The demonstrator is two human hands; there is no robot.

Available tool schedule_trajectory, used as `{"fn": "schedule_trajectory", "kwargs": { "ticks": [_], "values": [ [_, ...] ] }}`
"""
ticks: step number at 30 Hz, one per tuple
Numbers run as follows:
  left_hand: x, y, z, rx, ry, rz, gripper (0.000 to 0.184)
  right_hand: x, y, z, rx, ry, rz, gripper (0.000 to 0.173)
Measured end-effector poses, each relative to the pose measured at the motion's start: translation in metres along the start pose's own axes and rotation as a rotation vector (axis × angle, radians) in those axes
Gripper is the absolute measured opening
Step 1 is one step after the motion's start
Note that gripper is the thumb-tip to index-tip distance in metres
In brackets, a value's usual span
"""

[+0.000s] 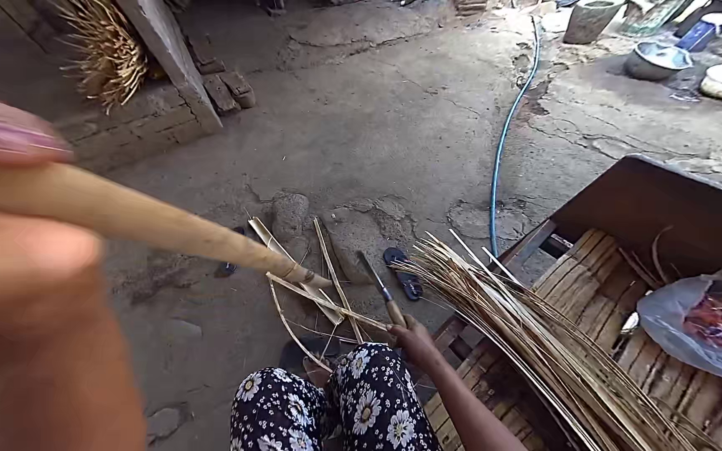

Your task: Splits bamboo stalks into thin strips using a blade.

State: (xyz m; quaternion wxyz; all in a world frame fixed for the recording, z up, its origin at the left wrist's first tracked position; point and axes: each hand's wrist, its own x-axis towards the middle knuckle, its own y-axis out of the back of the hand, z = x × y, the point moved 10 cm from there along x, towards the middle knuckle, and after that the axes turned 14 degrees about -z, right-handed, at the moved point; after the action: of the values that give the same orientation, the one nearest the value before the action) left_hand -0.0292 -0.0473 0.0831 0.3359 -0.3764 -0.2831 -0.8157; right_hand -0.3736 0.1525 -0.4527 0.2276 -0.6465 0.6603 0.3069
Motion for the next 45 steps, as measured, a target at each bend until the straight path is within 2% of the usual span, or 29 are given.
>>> {"fn": "schedule_trajectory", "kwargs": {
  "ticks": [1, 3, 6, 8, 10, 12, 15, 18, 21, 24, 28, 30, 36, 45],
  "values": [
    [0.002, -0.027, -0.014, 0.088, 0.009, 0.202, 0.022, -0.017, 0.009, -0.008, 0.061, 0.093, 0.030, 0.050],
    [-0.003, -0.071, -0.053, 0.177, 0.066, 0.297, 0.031, -0.053, 0.024, -0.022, 0.107, 0.231, 0.053, 0.056],
    [-0.020, -0.131, -0.126, 0.194, 0.185, 0.184, 0.042, -0.097, 0.036, -0.045, 0.163, 0.344, 0.073, 0.062],
    [-0.034, -0.170, -0.181, 0.269, 0.381, 0.049, 0.042, -0.122, 0.044, -0.066, 0.176, 0.453, 0.141, 0.051],
    [-0.048, -0.187, -0.213, 0.380, 0.486, 0.026, 0.038, -0.139, 0.051, -0.085, 0.150, 0.559, 0.215, 0.036],
    [-0.047, -0.186, -0.216, 0.450, 0.529, 0.057, 0.035, -0.147, 0.055, -0.108, 0.098, 0.640, 0.237, 0.023],
    [-0.054, -0.186, -0.203, 0.412, 0.579, 0.030, 0.037, -0.155, 0.052, -0.144, -0.028, 0.773, 0.266, 0.024],
    [-0.069, -0.186, -0.185, 0.362, 0.477, 0.106, 0.025, -0.161, 0.045, -0.187, -0.167, 0.904, 0.315, 0.017],
    [-0.075, -0.182, -0.174, 0.323, 0.381, 0.204, 0.025, -0.162, 0.036, -0.214, -0.173, 0.972, 0.351, 0.019],
    [-0.080, -0.185, -0.177, 0.286, 0.383, 0.229, 0.025, -0.162, 0.031, -0.226, -0.198, 0.993, 0.363, 0.024],
    [-0.090, -0.197, -0.183, 0.228, 0.414, 0.167, 0.020, -0.165, 0.022, -0.238, -0.318, 1.027, 0.372, 0.045],
    [-0.093, -0.199, -0.180, 0.226, 0.437, 0.150, 0.022, -0.169, 0.018, -0.245, -0.375, 1.038, 0.399, 0.049],
    [-0.093, -0.205, -0.163, 0.172, 0.391, 0.185, 0.012, -0.175, 0.009, -0.267, -0.512, 1.102, 0.521, 0.045],
    [-0.099, -0.214, -0.160, 0.099, 0.391, 0.196, 0.008, -0.182, 0.002, -0.264, -0.643, 1.134, 0.668, 0.041]
  ]
}}
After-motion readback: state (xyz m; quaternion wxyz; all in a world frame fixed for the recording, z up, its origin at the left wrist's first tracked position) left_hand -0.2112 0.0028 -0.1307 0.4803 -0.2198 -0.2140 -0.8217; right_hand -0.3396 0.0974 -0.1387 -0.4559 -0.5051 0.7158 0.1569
